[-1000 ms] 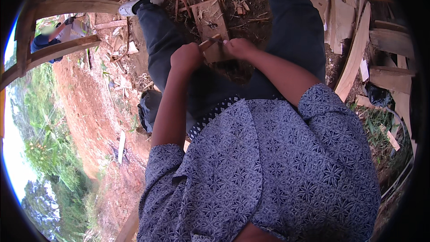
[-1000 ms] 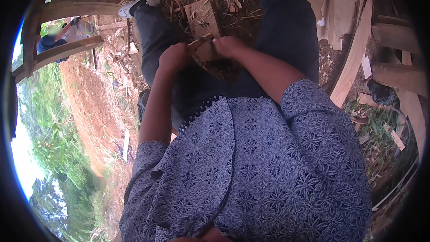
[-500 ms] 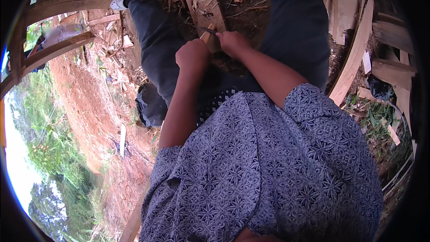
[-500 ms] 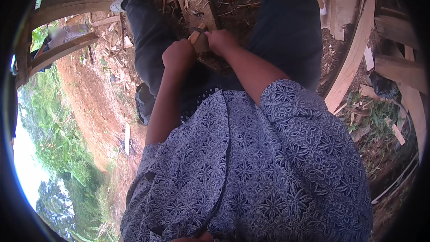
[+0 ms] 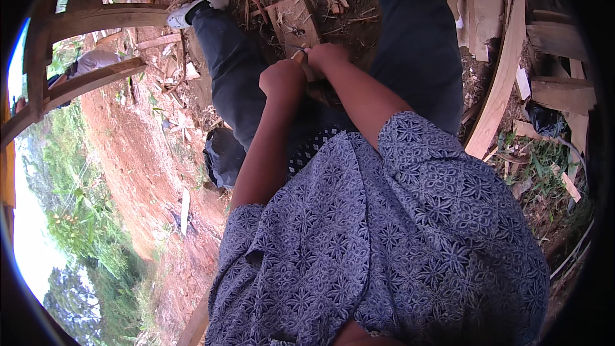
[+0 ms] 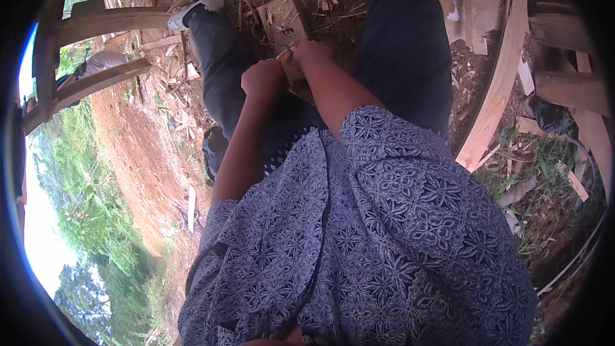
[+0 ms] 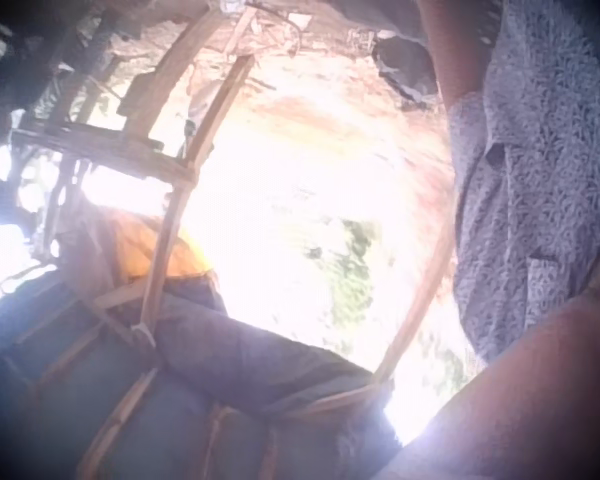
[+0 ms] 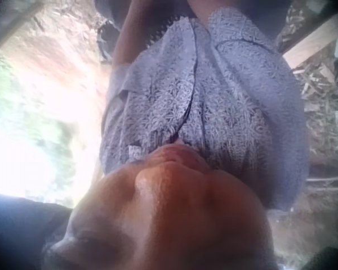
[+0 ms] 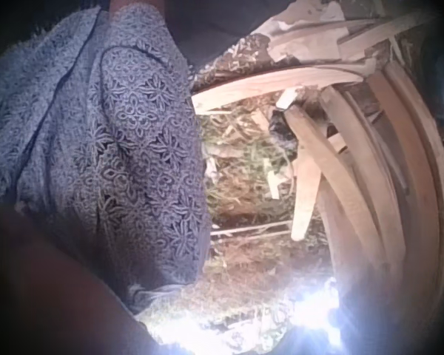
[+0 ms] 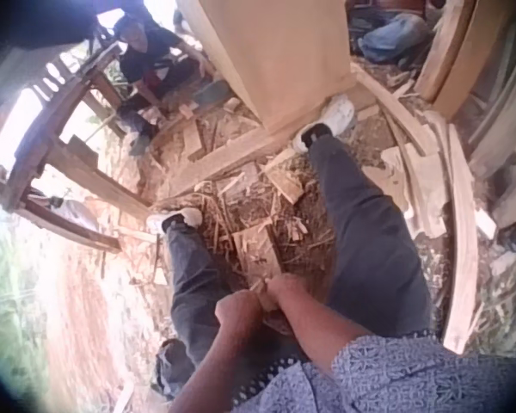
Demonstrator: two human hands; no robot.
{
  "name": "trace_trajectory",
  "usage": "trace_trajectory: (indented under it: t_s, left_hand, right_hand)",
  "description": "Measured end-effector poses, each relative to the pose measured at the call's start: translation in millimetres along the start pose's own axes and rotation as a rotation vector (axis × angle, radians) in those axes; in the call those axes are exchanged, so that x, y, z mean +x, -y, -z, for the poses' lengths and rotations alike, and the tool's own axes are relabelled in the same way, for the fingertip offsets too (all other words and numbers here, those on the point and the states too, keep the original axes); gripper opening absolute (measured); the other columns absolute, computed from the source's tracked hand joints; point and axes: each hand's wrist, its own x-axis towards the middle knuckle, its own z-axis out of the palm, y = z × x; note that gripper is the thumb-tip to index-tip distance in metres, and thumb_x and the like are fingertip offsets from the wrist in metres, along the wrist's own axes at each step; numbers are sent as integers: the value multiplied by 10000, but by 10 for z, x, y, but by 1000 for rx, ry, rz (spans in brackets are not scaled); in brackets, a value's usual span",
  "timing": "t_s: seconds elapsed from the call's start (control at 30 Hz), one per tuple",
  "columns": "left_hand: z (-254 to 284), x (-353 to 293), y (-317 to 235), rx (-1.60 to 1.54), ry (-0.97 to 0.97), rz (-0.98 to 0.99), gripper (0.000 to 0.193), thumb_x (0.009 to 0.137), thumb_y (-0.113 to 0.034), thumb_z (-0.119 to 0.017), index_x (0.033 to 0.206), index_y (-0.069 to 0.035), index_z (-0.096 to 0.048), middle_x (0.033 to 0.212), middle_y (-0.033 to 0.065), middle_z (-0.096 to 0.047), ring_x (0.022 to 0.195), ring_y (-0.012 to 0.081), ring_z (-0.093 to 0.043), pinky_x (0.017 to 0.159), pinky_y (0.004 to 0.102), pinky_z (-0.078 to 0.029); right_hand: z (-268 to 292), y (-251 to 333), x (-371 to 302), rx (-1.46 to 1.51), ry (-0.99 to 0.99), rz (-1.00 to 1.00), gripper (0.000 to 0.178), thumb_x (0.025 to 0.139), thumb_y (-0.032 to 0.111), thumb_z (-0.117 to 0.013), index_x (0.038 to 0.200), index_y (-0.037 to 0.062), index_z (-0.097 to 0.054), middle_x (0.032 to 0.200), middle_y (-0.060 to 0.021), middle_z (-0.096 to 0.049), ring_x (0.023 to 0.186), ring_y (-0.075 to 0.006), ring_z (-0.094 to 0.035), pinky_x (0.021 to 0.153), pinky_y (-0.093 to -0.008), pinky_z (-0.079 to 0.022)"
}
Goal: The person sits on the ground and carves a small piece of wood using a knife. They hold the wood with their left hand and carefully shave off thin layers with the knife in their right hand, creating wood shavings.
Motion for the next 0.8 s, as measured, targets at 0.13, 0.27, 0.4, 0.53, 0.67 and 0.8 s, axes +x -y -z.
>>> trace_trajectory:
  t_s: [0.13,0.27,0.4,0.53,0.67,0.8]
  left_hand:
    - [63,-21,-16,33,-26,-62,259,922,-173,-542,1034,-88,-760,996,127,-760,932,297,-747,754,422,-599]
    - [123,4,-16,64,-55,-92,263,921,-168,-541,1041,-109,-767,1009,121,-760,945,292,-745,753,412,-599]
    - [30,70,-27,36,-17,-83,262,918,-169,-542,1027,-109,-772,1025,123,-758,958,290,-742,765,409,-598]
    - [49,92,-32,55,14,-63,273,926,-179,-533,1042,-113,-771,1056,117,-754,979,284,-738,778,406,-592]
    - [109,114,7,56,43,-49,288,936,-189,-517,1054,-127,-773,1065,100,-756,990,269,-736,778,386,-585]
    - [97,111,-17,24,-15,-66,266,912,-172,-545,1031,-99,-771,1027,131,-757,970,306,-739,779,420,-594]
  right_hand:
    - [-42,-17,115,-18,-21,22,585,1057,489,-327,1273,67,-669,1376,-166,-607,1246,-357,-597,1042,-473,-469]
    - [-87,-186,259,-15,40,73,583,1061,471,-325,1247,45,-677,1327,-198,-628,1228,-375,-601,1028,-473,-473]
    - [-34,-317,64,-48,49,48,539,1066,436,-339,1282,63,-663,1355,-179,-615,1247,-357,-594,1039,-466,-471]
    - [-185,-330,63,7,17,38,550,1074,428,-324,1246,43,-678,1331,-189,-628,1227,-360,-606,1036,-465,-474]
    - [-165,-287,48,14,37,15,542,1080,416,-316,1244,43,-674,1332,-203,-622,1233,-364,-600,1040,-465,-472]
    - [-136,-224,36,22,-13,-6,544,1081,415,-312,1239,42,-676,1315,-193,-636,1222,-366,-607,1035,-464,-475]
